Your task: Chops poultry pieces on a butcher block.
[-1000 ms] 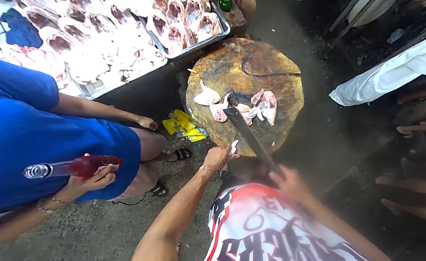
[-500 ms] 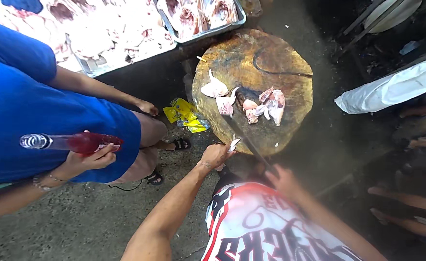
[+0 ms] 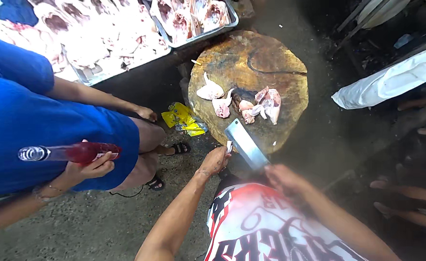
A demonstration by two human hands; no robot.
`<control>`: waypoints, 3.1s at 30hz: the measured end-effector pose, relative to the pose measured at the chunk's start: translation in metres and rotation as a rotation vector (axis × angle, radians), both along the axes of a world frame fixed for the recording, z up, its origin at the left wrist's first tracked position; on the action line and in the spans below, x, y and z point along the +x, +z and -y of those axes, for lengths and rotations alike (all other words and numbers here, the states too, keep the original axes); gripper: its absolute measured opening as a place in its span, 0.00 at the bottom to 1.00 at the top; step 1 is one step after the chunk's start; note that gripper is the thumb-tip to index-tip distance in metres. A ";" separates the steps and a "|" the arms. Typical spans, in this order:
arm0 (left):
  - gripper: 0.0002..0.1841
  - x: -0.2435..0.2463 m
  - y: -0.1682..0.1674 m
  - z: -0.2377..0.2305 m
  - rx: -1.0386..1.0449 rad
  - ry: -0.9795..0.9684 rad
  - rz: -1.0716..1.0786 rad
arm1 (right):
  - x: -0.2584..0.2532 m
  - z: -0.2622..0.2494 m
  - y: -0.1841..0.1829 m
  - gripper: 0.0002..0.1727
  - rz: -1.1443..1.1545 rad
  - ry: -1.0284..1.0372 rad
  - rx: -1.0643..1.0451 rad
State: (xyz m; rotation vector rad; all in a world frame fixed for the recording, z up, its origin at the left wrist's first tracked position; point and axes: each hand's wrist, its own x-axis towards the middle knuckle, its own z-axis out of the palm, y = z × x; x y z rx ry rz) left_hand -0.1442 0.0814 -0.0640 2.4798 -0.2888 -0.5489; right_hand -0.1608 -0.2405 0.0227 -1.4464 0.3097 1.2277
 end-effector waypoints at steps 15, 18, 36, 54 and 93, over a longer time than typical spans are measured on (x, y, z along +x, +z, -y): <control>0.16 -0.009 0.004 0.031 0.132 0.168 0.029 | -0.021 -0.010 0.009 0.24 0.112 0.110 -0.152; 0.16 -0.009 0.010 0.036 0.135 0.217 -0.023 | -0.029 -0.013 0.006 0.26 0.291 0.272 -0.298; 0.17 -0.014 0.015 0.052 0.063 0.408 -0.073 | -0.058 -0.034 0.007 0.34 0.505 0.567 -0.737; 0.14 -0.009 0.064 -0.001 -0.541 0.775 -0.054 | -0.074 0.021 0.016 0.29 0.363 0.043 -0.475; 0.17 0.105 0.020 0.052 -0.782 1.031 0.154 | -0.004 -0.016 0.005 0.26 0.730 -0.181 -0.369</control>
